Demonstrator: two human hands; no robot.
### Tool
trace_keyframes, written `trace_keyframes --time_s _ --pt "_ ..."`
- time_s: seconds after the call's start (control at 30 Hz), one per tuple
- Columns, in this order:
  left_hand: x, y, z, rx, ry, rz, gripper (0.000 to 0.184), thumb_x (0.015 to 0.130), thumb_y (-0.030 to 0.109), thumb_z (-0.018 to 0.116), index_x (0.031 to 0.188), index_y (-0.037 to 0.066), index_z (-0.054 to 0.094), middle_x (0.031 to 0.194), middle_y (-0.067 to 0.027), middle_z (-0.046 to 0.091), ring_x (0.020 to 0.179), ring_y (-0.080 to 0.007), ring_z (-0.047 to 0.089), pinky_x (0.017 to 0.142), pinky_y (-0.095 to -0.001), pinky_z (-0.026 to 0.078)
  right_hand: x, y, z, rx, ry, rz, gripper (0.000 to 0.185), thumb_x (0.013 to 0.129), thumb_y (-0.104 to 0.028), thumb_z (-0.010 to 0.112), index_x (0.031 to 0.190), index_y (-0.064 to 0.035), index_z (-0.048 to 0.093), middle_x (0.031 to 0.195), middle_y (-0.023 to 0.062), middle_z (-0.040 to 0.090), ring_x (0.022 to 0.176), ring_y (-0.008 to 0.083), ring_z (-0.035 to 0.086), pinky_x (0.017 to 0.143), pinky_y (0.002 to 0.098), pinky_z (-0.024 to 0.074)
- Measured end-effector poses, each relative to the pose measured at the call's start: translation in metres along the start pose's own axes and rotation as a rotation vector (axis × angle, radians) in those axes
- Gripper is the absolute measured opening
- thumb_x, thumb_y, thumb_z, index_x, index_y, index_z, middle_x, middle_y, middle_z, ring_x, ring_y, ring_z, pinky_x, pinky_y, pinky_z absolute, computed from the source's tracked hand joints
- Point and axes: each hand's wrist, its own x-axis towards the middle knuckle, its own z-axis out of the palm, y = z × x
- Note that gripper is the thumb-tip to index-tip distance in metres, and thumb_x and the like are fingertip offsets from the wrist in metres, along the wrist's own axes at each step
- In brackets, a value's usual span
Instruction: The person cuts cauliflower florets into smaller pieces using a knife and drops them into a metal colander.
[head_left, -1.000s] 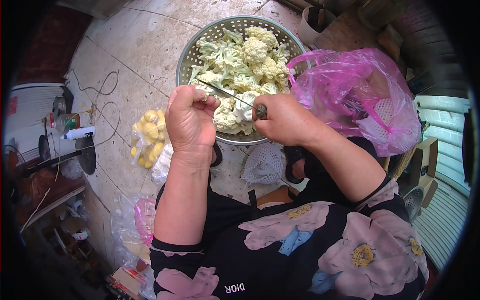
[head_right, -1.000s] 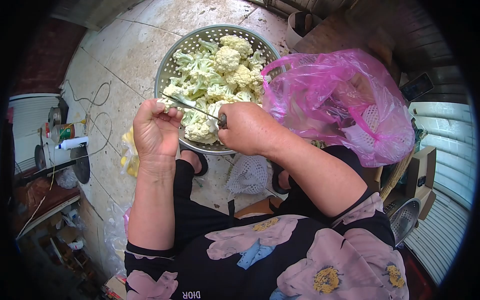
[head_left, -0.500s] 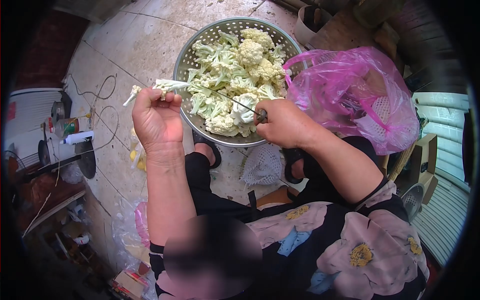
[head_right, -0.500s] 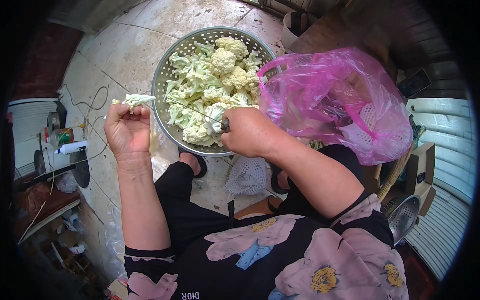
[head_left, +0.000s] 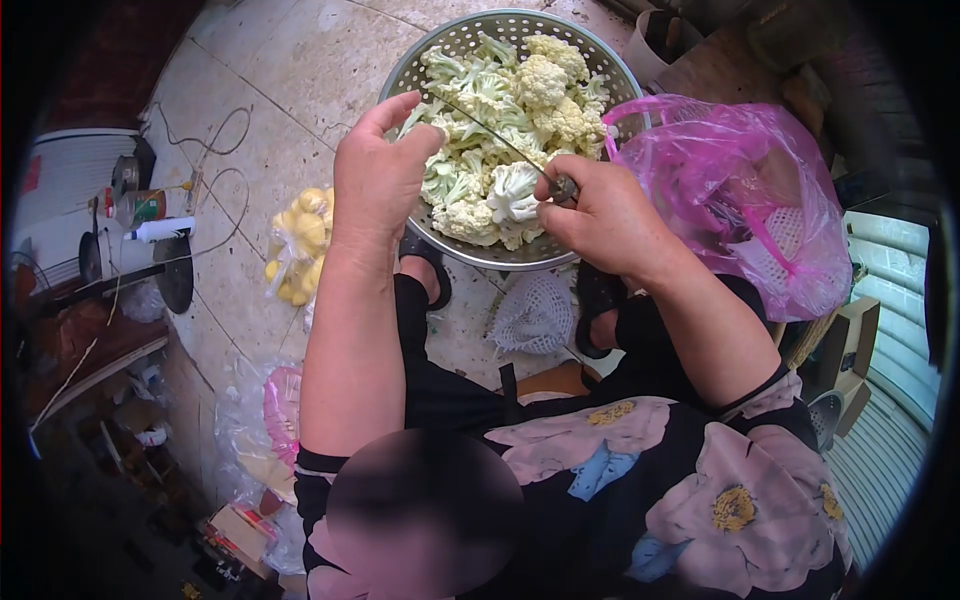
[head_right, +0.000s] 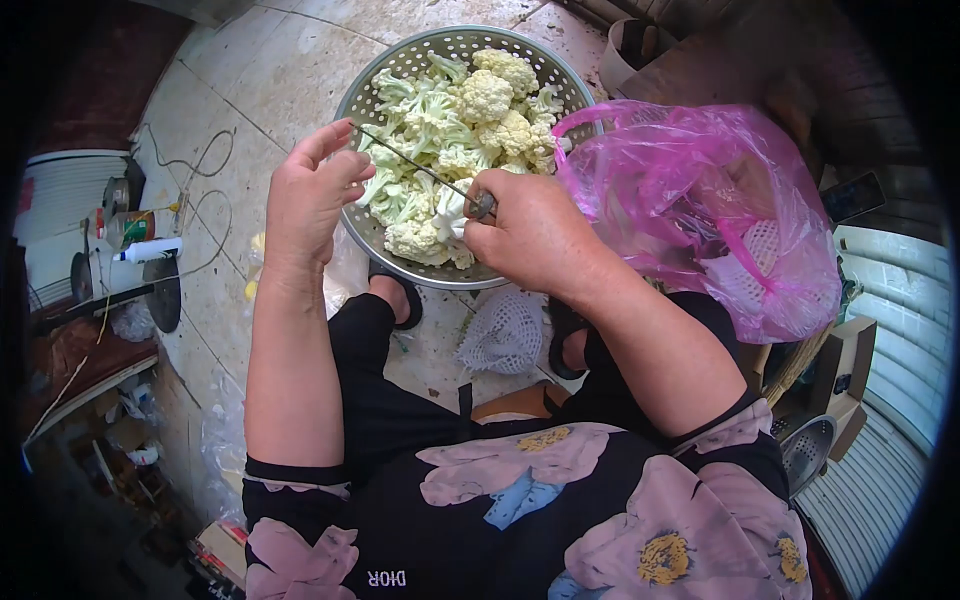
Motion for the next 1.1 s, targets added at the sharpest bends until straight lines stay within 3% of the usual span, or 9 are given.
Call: trace_keyframes --time_s 0.1,0.17,0.37,0.53,0.6,0.77,0.83,1.1 --pt "0.007 0.008 -0.039 -0.155 0.099 0.053 0.034 0.084 0.011 0.063 0.115 -0.002 0.063 0.107 -0.0116 0.066 0.072 -0.0141 0.066 0.068 -0.0263 0.053 -0.002 -0.008 -0.002 0.069 0.001 -0.013 0.013 0.080 -0.011 0.063 0.090 -0.0032 0.060 0.062 0.0037 0.055 0.055 0.0095 0.054 0.050 0.0288 0.0441" --pt "0.014 0.003 -0.079 -0.240 0.235 0.033 0.027 0.084 0.012 0.067 0.108 0.000 0.065 0.093 -0.0076 0.068 0.066 -0.0118 0.064 0.064 -0.0257 0.053 -0.003 -0.018 -0.006 0.049 0.001 0.034 0.018 0.075 -0.015 0.063 0.089 -0.0039 0.064 0.071 0.0173 0.064 0.069 0.0333 0.065 0.064 0.0405 0.0499" --pt "0.029 -0.054 -0.149 -0.097 0.364 -0.095 0.024 0.082 0.016 0.073 0.101 0.003 0.066 0.083 -0.0020 0.066 0.063 -0.0098 0.063 0.061 -0.0236 0.052 -0.005 -0.024 0.007 0.141 -0.006 -0.035 0.013 0.078 -0.011 0.067 0.088 -0.0044 0.061 0.069 0.0125 0.062 0.063 0.0239 0.062 0.059 0.0333 0.0480" --pt "0.039 -0.176 -0.150 0.055 0.377 -0.169 0.034 0.080 0.018 0.073 0.109 0.002 0.066 0.097 -0.0073 0.067 0.085 -0.0148 0.065 0.074 -0.0276 0.052 -0.003 -0.034 0.016 0.076 -0.030 -0.071 0.012 0.079 -0.008 0.066 0.089 -0.0053 0.061 0.071 0.0095 0.061 0.064 0.0191 0.061 0.060 0.0310 0.0473" --pt "0.047 -0.229 -0.147 0.215 0.303 -0.184 0.043 0.078 0.022 0.070 0.114 0.000 0.064 0.109 -0.0140 0.067 0.100 -0.0225 0.064 0.089 -0.0310 0.049 -0.002 -0.038 0.018 -0.019 -0.029 -0.133 0.014 0.078 -0.008 0.067 0.090 -0.0056 0.061 0.075 0.0081 0.061 0.067 0.0180 0.060 0.060 0.0302 0.0468" --pt "0.062 -0.284 -0.135 0.376 0.184 -0.249 0.056 0.079 0.030 0.067 0.128 0.005 0.056 0.122 -0.0176 0.062 0.114 -0.0278 0.059 0.097 -0.0360 0.045 0.007 -0.040 0.029 -0.042 -0.089 -0.087 0.017 0.077 -0.007 0.068 0.092 -0.0047 0.061 0.073 0.0068 0.057 0.065 0.0187 0.058 0.060 0.0297 0.0460" --pt "0.063 -0.292 -0.124 0.658 0.136 -0.172 0.063 0.079 0.027 0.065 0.135 0.006 0.047 0.130 -0.0190 0.056 0.122 -0.0297 0.053 0.103 -0.0382 0.040 0.010 -0.038 0.034 -0.075 -0.074 -0.079 0.018 0.076 -0.007 0.069 0.093 -0.0050 0.060 0.073 0.0072 0.057 0.065 0.0193 0.058 0.059 0.0300 0.0457" --pt "0.023 -0.314 -0.055 0.667 -0.215 -0.240 0.065 0.080 0.023 0.065 0.138 0.005 0.042 0.127 -0.0221 0.055 0.118 -0.0348 0.053 0.101 -0.0390 0.042 0.026 -0.042 0.053 -0.125 -0.132 -0.030 0.019 0.076 -0.006 0.070 0.091 -0.0060 0.059 0.072 0.0078 0.056 0.063 0.0226 0.057 0.058 0.0319 0.0454"
